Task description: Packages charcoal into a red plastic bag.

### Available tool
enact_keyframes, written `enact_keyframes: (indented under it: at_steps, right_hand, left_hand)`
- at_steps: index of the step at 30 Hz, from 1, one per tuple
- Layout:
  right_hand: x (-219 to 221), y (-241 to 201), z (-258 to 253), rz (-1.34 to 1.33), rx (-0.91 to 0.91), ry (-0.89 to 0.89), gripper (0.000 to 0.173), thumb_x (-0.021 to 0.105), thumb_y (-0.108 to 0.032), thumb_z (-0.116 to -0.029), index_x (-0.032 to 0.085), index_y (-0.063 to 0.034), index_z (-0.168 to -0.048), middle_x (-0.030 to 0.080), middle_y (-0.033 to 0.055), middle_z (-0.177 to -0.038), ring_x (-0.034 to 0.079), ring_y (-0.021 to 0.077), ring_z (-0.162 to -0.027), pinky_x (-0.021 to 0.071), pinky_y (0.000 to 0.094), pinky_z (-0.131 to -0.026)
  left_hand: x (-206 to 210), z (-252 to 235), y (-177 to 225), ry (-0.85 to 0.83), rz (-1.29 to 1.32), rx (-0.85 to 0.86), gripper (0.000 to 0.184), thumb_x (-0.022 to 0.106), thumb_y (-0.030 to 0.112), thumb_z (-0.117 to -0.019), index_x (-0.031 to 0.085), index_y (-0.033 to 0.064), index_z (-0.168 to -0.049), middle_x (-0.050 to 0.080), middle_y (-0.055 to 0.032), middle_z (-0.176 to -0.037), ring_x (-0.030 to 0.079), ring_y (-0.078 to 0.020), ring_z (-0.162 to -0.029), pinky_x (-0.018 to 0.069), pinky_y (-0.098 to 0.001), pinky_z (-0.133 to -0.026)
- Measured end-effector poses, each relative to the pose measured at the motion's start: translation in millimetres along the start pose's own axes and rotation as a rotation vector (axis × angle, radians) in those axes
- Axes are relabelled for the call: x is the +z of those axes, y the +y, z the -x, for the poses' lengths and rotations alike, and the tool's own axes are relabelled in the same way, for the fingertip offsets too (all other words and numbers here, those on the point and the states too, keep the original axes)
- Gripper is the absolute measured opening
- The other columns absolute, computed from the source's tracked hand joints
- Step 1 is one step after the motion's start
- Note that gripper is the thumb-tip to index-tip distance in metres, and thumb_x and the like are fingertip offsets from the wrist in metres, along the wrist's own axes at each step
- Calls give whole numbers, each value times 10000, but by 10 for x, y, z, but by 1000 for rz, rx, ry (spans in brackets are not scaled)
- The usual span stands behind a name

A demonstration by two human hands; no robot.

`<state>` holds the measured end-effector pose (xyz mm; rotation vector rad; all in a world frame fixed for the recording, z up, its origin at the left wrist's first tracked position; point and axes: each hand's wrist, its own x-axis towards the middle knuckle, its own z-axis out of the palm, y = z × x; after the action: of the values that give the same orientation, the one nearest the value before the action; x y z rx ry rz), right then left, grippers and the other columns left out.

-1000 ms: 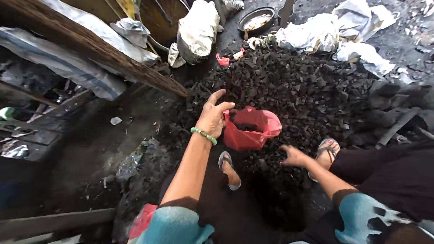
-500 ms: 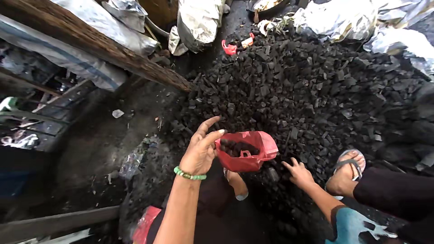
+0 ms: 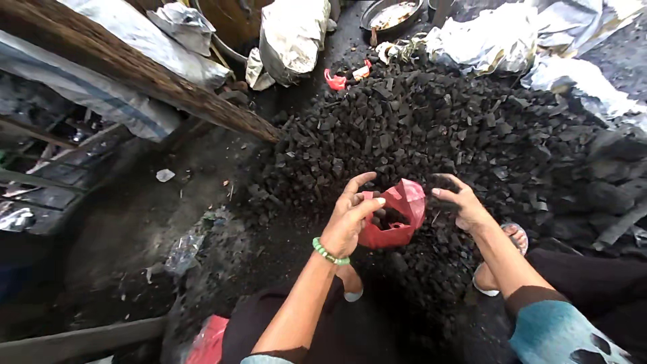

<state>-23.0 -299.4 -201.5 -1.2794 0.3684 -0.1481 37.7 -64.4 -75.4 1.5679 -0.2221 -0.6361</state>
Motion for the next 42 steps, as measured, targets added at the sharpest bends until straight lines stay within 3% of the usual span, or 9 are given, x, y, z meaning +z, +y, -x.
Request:
enact_keyframes:
  at_steps: [5, 10, 17, 22, 24, 29, 33, 36, 42]
  right_hand:
    - [304, -200, -19, 153, 127, -549, 370, 665, -8, -884, 638, -25, -1253, 721, 57, -1059, 686, 107, -870, 598, 302, -775]
    - [664, 522, 63, 825, 260, -136, 289, 684, -191, -979, 682, 73, -1098, 689, 270, -1073, 663, 404, -1056, 515, 594, -935]
    - [344, 498, 215, 1376, 245, -693, 553, 614, -188, -1009, 481, -246, -1543, 365, 210, -1618, 504, 496, -1337, 416, 678, -1061]
    - [82, -51, 324, 1587, 62, -775, 510, 517, -469, -1057, 646, -67, -1344, 630, 216, -1353, 599, 413, -1256, 447, 607, -1054]
    - [33, -164, 436, 1716, -81, -846, 395, 622, -345, -1025, 703, 25, -1139, 703, 235, -1129, 640, 422, -1153, 462, 566, -1034]
    - [115, -399, 682, 1861, -509, -842, 217, 652, 111, -877, 711, 21, -1065, 714, 195, -987, 676, 393, -1045, 483, 539, -1020]
    - [344, -625, 776, 1537, -1055, -646, 117, 764, -4, -811, 711, -69, -892, 680, 83, -754, 698, 293, -779, 560, 505, -806]
    - [606, -877, 817, 1244, -984, -527, 123, 721, -17, -848, 706, -33, -969, 715, 112, -821, 714, 291, -760, 568, 521, -756]
    - [467, -1316, 473, 1274, -854, -92, 345, 822, -170, -822, 687, 15, -1081, 667, 212, -942, 672, 382, -730, 536, 576, -604]
  left_hand:
    - [103, 12, -125, -76, -7, -41, 559, 528, 115, -979, 383, 131, -1519, 670, -102, -1077, 651, -125, -739, 545, -257, -628]
    - [319, 146, -438, -238, -248, -107, 568, 615, 95, -940, 456, 115, -1485, 658, -133, -1117, 619, -196, -832, 525, -362, -702]
    - [177, -4, -598, -274, -306, -147, 463, 617, 115, -989, 501, 63, -1435, 657, -127, -1014, 610, -154, -745, 529, -321, -676]
    - [169, -99, -499, -233, -1097, -223, 577, 719, 206, -941, 519, 103, -1472, 559, -266, -1374, 624, -432, -1152, 493, -618, -965]
    - [215, -110, -462, -284, -1407, -360, 728, 731, 231, -933, 393, 111, -1567, 417, -293, -1512, 574, -465, -1231, 444, -633, -1027]
    - [318, -175, -308, -343, -1616, -550, 271, 620, 189, -995, 693, -15, -1158, 651, -229, -1283, 605, -407, -1225, 479, -626, -961]
    - [226, -328, -171, -345, -1225, -388, 344, 542, 236, -1054, 677, -77, -1104, 664, -264, -1151, 639, -387, -1097, 482, -578, -953]
    - [222, -266, -175, -256, -469, -180, 224, 543, 160, -1054, 637, 10, -916, 549, -20, -654, 474, -71, -513, 413, -232, -488]
    - [227, -43, 14, -360, 136, -267, 411, 271, 377, -1110, 584, 132, -1004, 487, 69, -608, 334, 12, -409, 277, -142, -373]
